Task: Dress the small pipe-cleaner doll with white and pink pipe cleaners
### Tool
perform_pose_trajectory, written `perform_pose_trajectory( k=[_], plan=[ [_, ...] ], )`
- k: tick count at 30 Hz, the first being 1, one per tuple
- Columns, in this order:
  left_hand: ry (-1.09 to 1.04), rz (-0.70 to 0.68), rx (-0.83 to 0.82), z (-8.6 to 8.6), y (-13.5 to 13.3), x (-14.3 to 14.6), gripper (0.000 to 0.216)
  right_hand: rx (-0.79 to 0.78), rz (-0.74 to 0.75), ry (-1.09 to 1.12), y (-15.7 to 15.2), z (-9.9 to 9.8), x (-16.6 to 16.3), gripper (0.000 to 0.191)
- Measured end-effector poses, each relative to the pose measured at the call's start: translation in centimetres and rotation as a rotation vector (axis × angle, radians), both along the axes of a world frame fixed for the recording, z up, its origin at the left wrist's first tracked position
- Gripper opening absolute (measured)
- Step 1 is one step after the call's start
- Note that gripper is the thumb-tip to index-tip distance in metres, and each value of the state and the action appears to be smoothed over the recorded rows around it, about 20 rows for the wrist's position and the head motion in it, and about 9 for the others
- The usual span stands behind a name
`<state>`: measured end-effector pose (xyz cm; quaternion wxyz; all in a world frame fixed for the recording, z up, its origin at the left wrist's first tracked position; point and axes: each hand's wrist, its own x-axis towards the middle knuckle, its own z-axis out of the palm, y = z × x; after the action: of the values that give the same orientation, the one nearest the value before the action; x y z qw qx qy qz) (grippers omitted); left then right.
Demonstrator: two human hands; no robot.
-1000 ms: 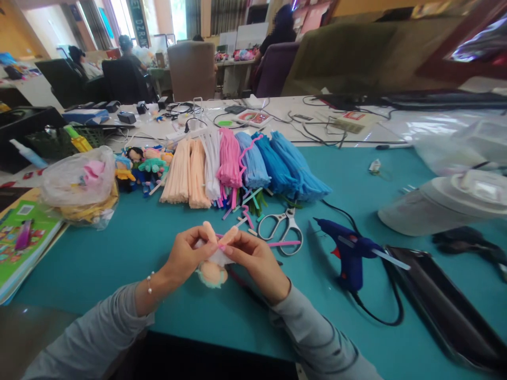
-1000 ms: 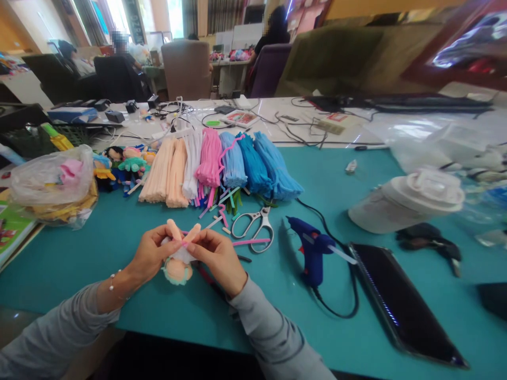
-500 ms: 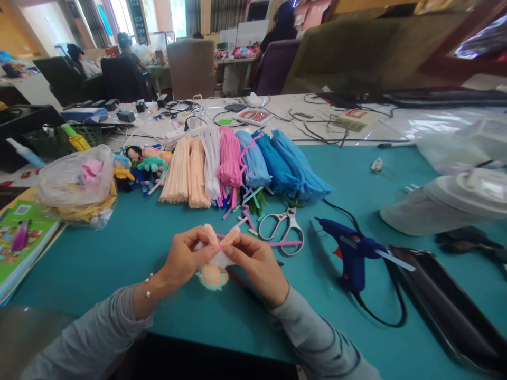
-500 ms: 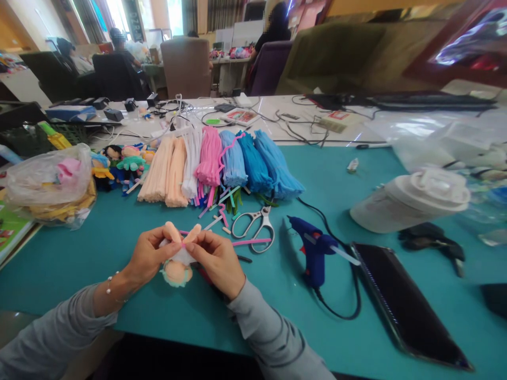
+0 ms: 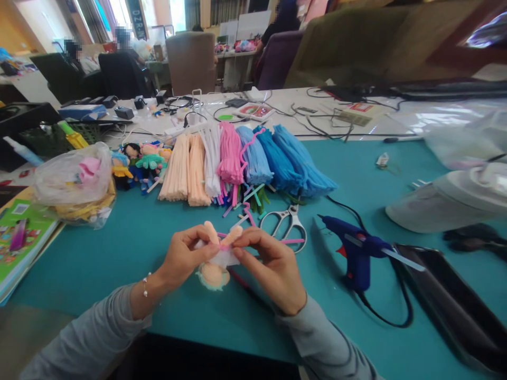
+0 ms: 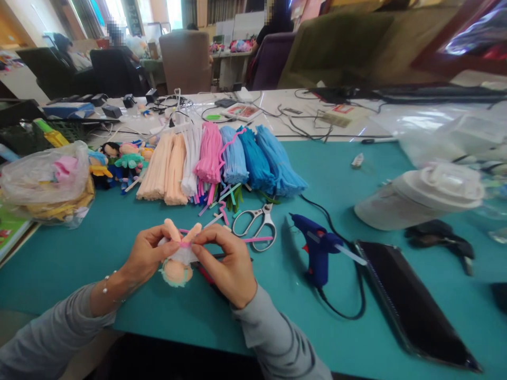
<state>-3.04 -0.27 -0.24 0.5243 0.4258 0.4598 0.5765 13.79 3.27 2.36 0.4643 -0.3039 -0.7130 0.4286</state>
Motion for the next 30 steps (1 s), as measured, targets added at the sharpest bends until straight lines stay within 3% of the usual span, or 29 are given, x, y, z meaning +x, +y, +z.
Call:
perform_pose_trajectory(
  k=[4, 7, 21, 30],
  plan=[
    [0.020, -0.006, -0.009, 0.19, -0.05, 0.00, 0.015, 0.260, -0.003, -0.114, -0.06, 0.14, 0.07, 0.011],
    [0.035, -0.012, -0.009, 0.31, -0.03, -0.01, 0.014, 0.338, 0.000, -0.169, 0.00, 0.20, 0.07, 0.011],
    [-0.006, 0.005, -0.062, 0.07, 0.23, 0.17, 0.015, 0.346, 0.066, -0.247, 0.17, -0.04, -0.12, 0.012],
    [0.034, -0.001, -0.015, 0.06, 0.39, 0.13, 0.012, 0.373, 0.100, -0.278, 0.40, -0.32, -0.18, 0.010]
  ],
)
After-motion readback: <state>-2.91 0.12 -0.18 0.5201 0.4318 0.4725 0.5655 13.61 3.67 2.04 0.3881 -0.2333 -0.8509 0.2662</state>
